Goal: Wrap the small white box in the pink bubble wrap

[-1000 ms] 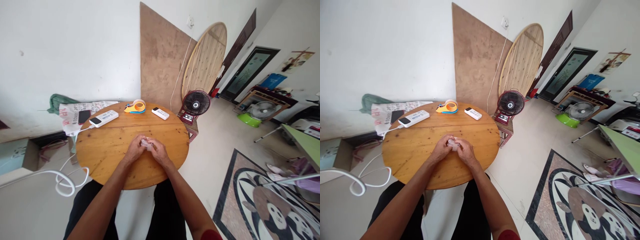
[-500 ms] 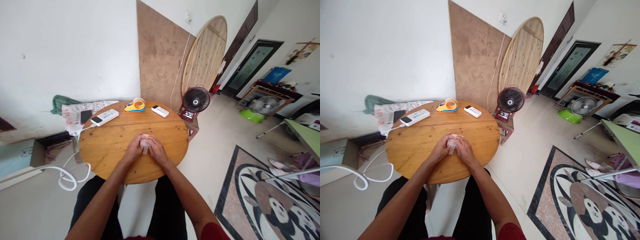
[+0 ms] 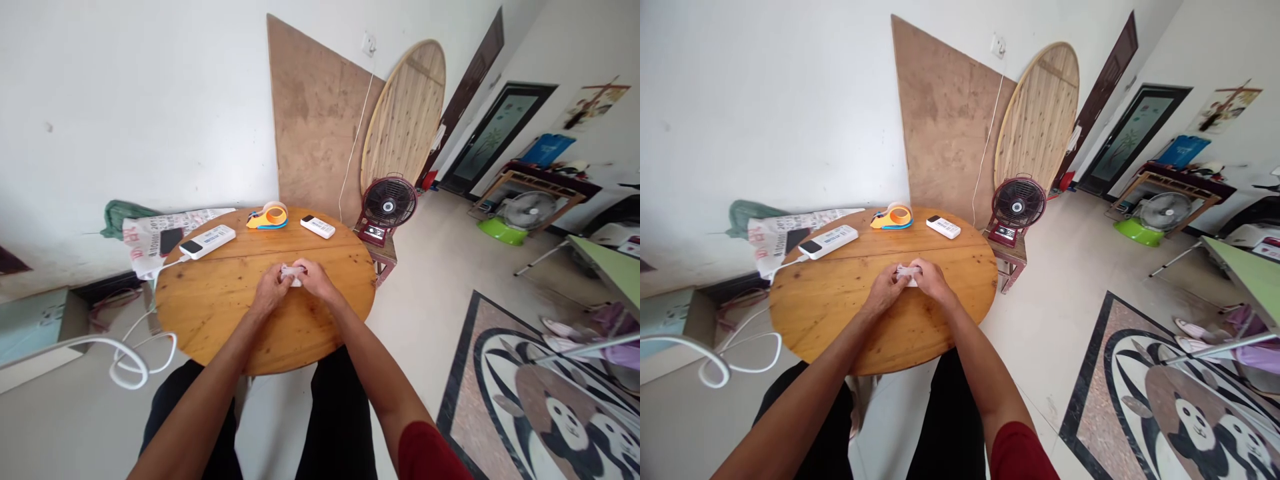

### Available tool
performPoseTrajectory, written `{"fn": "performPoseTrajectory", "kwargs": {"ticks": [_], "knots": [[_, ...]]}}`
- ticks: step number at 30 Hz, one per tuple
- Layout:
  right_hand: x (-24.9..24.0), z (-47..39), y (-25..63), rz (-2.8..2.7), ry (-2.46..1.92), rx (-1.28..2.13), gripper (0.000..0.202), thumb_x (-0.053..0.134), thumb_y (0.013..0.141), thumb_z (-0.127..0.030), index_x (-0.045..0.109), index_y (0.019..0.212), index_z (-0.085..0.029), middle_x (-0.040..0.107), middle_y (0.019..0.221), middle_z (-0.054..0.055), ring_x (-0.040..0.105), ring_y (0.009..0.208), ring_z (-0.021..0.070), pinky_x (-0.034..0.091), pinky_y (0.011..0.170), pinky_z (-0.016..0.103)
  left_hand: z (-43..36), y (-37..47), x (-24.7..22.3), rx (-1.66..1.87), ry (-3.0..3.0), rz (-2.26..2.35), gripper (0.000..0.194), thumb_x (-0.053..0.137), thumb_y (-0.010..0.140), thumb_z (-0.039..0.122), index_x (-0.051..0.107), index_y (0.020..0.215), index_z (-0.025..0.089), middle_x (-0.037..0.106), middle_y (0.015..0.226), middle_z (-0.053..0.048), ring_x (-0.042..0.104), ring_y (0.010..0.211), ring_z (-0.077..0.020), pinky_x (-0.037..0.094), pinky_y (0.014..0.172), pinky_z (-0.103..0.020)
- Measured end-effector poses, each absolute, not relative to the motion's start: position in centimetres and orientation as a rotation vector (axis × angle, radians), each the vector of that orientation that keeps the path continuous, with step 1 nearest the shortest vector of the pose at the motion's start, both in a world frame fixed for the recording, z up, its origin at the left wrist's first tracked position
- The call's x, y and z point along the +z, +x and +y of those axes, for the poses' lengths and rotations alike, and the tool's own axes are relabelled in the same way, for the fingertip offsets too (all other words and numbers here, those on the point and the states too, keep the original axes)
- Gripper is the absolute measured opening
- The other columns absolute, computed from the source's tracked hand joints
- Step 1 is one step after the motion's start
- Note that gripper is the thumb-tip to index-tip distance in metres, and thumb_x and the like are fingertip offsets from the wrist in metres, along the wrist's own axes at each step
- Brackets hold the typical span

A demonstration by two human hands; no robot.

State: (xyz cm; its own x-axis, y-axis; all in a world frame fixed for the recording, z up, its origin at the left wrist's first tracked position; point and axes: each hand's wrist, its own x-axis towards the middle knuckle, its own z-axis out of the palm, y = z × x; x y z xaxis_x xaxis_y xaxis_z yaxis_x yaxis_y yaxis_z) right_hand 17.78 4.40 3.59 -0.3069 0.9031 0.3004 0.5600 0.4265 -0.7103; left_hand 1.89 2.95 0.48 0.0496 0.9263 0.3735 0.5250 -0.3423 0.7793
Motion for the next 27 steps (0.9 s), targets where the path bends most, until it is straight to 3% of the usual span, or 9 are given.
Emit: {"fn": "performPoseTrajectory", "kwargs": {"ticks": [4, 11, 17, 23, 27], "knots": [[3.1, 8.0, 17.7, -1.905, -1.338, 0.757, 0.004, 0.054, 0.074, -0.021, 0.057, 0.073, -0.019, 0.057, 0.069, -0.004, 0.050, 0.065, 0.0126, 0.040, 0.062, 0.022, 4.4, 2.7, 0.4, 1.215, 1.798, 1.592, 0.036, 0.048, 0.083, 0.041, 0.065, 0.100, 0.014, 0.066, 0.084, -0.007, 0.060, 0.077, -0.0210, 0.048, 0.073, -0.034], [0.8, 8.4, 17.0, -1.714, -1.152, 0.866, 0.014, 0.052, 0.077, -0.032, 0.057, 0.076, -0.018, 0.054, 0.069, -0.004, 0.048, 0.066, 0.0113, 0.037, 0.058, 0.020, 4.3, 2.5, 0.6, 1.226, 1.770, 1.602, 0.040, 0.048, 0.085, 0.046, 0.065, 0.102, 0.015, 0.068, 0.086, -0.007, 0.059, 0.075, -0.0196, 0.047, 0.071, -0.030], [0.9, 7.2, 16.9, -1.695, -1.199, 1.129, 0.013, 0.055, 0.075, -0.029, 0.060, 0.075, -0.017, 0.057, 0.068, -0.003, 0.050, 0.062, 0.0112, 0.036, 0.053, 0.020, 2.9, 2.5, 1.1, 1.063, 1.834, 1.772, 0.036, 0.046, 0.085, 0.044, 0.068, 0.095, 0.017, 0.067, 0.075, -0.006, 0.059, 0.069, -0.0201, 0.043, 0.064, -0.029], [3.1, 5.3, 18.2, -1.633, -0.977, 1.485, 0.029, 0.064, 0.077, -0.037, 0.064, 0.096, -0.016, 0.065, 0.084, 0.000, 0.058, 0.073, 0.0134, 0.046, 0.065, 0.023, 3.0, 2.3, 1.0, 1.058, 1.747, 1.755, 0.037, 0.044, 0.083, 0.038, 0.069, 0.100, 0.017, 0.071, 0.083, -0.007, 0.062, 0.076, -0.0205, 0.044, 0.070, -0.029], [3.4, 5.2, 18.7, -1.730, -0.842, 1.601, 0.051, 0.080, 0.065, -0.034, 0.061, 0.109, -0.018, 0.066, 0.097, 0.000, 0.061, 0.084, 0.0146, 0.049, 0.077, 0.025, 3.3, 1.9, 0.8, 1.159, 1.622, 1.656, 0.036, 0.048, 0.081, 0.036, 0.071, 0.101, 0.018, 0.072, 0.086, -0.005, 0.062, 0.079, -0.0198, 0.045, 0.072, -0.028]]}}
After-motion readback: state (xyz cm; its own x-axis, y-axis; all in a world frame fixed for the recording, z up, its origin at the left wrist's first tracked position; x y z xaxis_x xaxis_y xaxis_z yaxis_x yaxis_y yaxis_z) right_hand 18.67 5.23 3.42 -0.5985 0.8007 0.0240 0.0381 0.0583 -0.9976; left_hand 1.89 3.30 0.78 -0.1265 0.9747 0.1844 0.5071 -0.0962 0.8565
